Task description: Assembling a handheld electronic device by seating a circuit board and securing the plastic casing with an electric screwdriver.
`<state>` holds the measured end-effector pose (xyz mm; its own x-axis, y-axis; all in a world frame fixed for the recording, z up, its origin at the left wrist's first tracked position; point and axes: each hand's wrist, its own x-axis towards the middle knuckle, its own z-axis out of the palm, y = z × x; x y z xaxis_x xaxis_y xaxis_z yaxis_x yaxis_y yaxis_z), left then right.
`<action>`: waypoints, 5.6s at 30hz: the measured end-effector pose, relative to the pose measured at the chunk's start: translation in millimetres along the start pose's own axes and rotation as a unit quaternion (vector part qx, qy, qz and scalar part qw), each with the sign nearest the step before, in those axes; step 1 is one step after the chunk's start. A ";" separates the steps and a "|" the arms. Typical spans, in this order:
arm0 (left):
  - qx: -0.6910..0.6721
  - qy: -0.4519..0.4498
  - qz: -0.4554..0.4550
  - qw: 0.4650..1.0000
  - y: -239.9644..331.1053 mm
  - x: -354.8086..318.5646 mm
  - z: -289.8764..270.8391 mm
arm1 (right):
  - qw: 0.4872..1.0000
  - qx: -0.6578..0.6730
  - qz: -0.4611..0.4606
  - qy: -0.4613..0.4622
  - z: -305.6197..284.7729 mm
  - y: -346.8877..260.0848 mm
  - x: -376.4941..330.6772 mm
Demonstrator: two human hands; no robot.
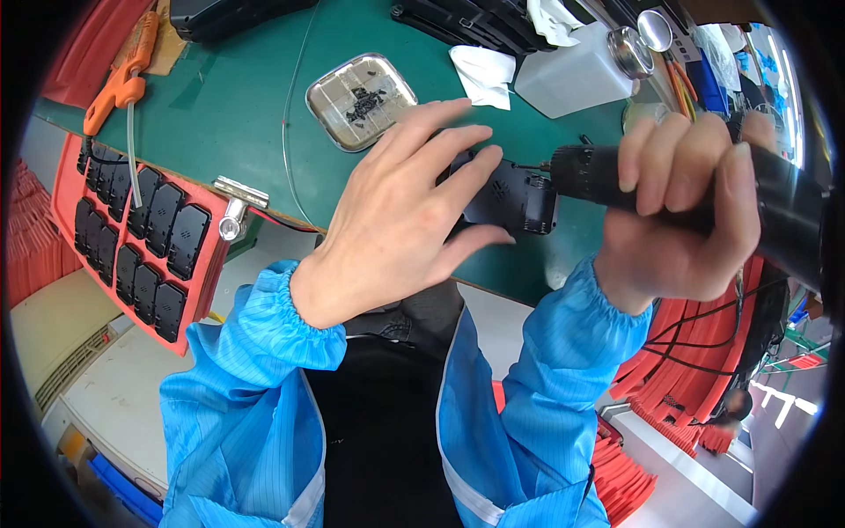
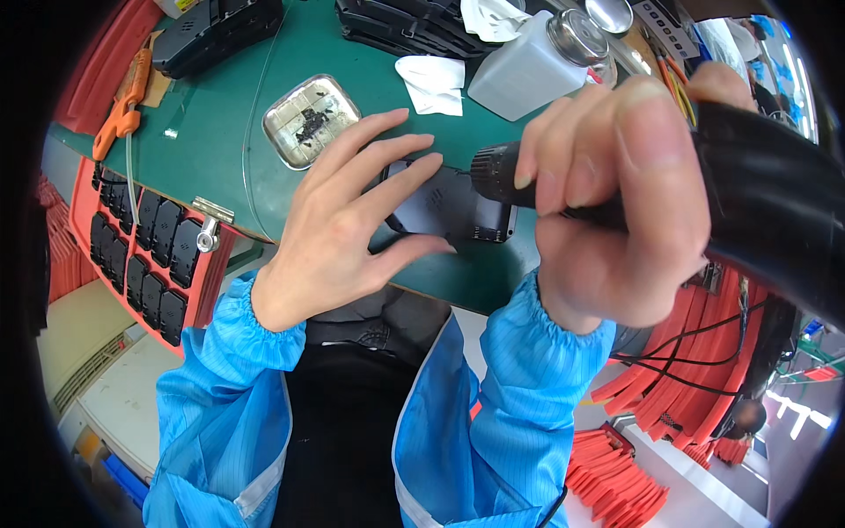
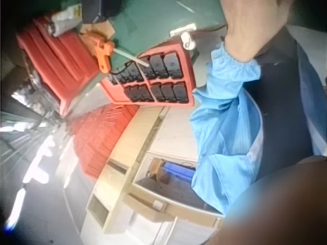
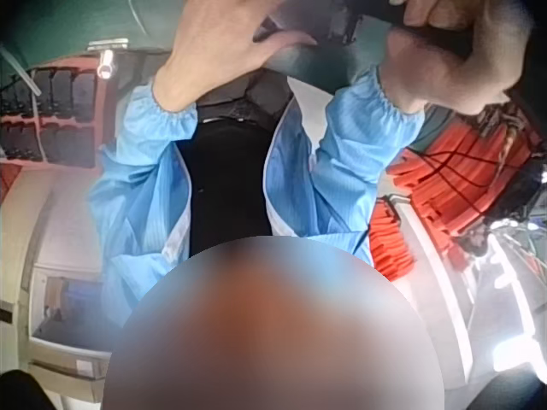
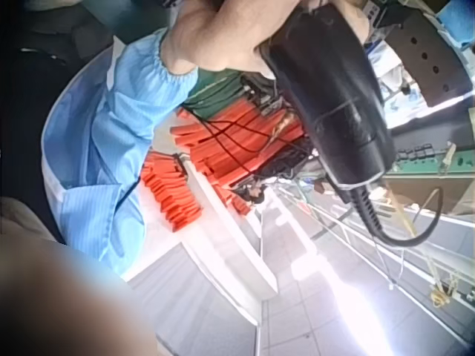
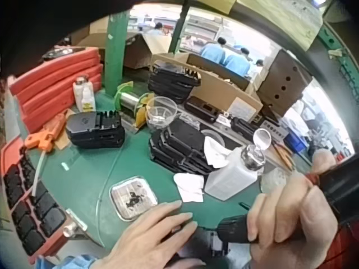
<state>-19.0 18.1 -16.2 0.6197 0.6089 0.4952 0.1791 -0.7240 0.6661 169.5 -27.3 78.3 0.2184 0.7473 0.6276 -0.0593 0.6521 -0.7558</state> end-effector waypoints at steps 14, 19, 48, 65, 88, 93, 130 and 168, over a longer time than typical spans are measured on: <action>0.047 -0.024 0.021 0.998 -2.4 1.8 1.4 | 0.998 -0.010 0.007 -0.059 -3.1 13.1 9.6; 0.043 -0.023 0.024 0.999 -2.5 3.1 1.7 | 0.998 -0.024 -0.007 -0.060 3.9 17.8 11.2; 0.013 -0.047 0.039 0.998 -4.4 1.4 -5.5 | 0.998 0.067 0.004 0.015 38.5 64.0 53.7; -0.062 0.047 0.022 0.997 -9.7 -1.0 -0.4 | 0.989 -0.098 -0.104 -0.031 48.6 43.1 40.3; -0.117 0.118 0.016 0.986 -11.9 -0.5 -14.5 | 0.997 0.054 -0.018 -0.057 23.1 -21.0 -7.8; -0.149 0.098 0.015 0.984 -13.9 1.2 -13.0 | 0.996 0.065 -0.021 -0.052 22.6 -20.5 -9.9; 0.005 -0.027 0.031 0.999 -6.1 0.7 0.5 | 0.993 -0.092 0.068 0.017 22.3 -20.5 -39.2; -0.004 0.010 0.072 0.997 -6.4 0.5 1.4 | 0.994 -0.052 0.069 0.060 79.4 47.5 21.6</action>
<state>-18.8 22.6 -21.0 0.6233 0.5057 0.5965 0.0832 -0.8013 0.5925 94.1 30.0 70.8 0.3303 0.8038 0.4949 0.0024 0.5236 -0.8520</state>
